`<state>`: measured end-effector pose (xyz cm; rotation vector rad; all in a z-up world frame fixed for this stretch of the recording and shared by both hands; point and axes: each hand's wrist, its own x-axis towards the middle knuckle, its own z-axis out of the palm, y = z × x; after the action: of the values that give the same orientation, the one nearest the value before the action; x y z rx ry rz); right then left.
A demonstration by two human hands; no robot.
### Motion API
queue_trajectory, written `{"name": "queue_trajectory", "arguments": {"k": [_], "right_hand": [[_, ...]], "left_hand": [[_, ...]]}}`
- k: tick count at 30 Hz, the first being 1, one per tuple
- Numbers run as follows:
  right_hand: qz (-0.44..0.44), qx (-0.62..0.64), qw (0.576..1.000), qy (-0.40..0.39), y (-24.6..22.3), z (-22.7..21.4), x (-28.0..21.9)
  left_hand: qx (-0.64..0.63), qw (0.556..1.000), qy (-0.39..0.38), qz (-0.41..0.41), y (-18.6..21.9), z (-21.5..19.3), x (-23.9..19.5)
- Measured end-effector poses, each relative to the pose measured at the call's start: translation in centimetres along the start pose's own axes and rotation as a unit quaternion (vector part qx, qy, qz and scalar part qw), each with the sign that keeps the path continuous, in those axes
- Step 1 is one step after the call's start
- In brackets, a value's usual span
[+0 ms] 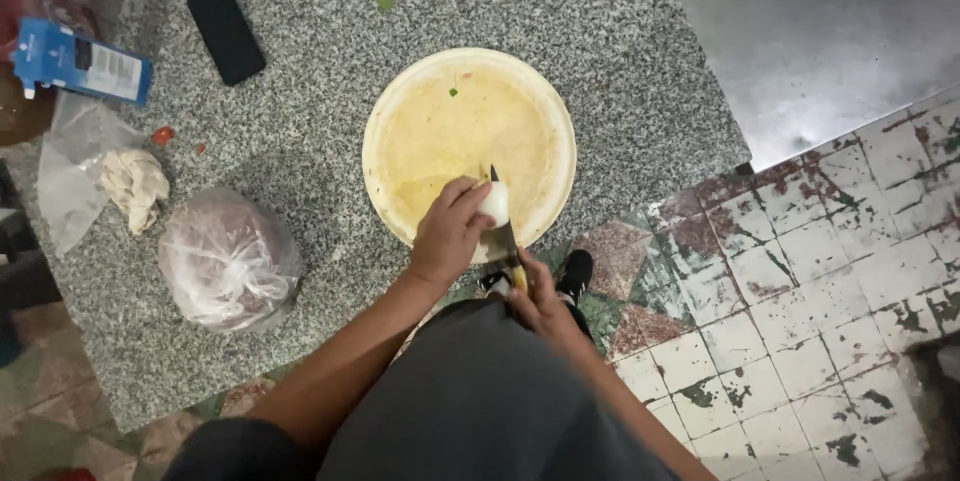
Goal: The person retrieves a knife from a utensil holder and then chops a white onion on a round cutting board. The onion is sliced into thin pieces and then diced into small cubes, accumulating in the center of the board.
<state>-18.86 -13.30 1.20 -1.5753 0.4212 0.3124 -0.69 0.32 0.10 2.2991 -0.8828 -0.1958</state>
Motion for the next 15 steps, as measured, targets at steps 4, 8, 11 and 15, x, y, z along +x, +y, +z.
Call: {"name": "queue_trajectory", "arguments": {"k": [4, 8, 11, 15], "right_hand": [[0.017, 0.016, 1.0, -0.001, 0.5, 0.7, -1.1], [-0.022, 0.037, 0.999, 0.006, 0.5, 0.9, 1.2], [-0.025, 0.022, 0.999, 0.013, -0.5, 1.3, 2.0], [-0.042, 0.02, 0.999, 0.017, 0.6, 1.4, 2.8]], "left_hand": [[-0.039, 0.999, -0.007, -0.02, -0.8, 0.3, -0.7], [-0.064, 0.998, -0.011, -0.009, -0.7, -0.2, -0.2], [-0.067, 0.998, -0.011, -0.009, -0.5, -0.4, -0.2], [-0.048, 0.999, -0.006, -0.014, -0.6, -0.3, -0.3]]}}
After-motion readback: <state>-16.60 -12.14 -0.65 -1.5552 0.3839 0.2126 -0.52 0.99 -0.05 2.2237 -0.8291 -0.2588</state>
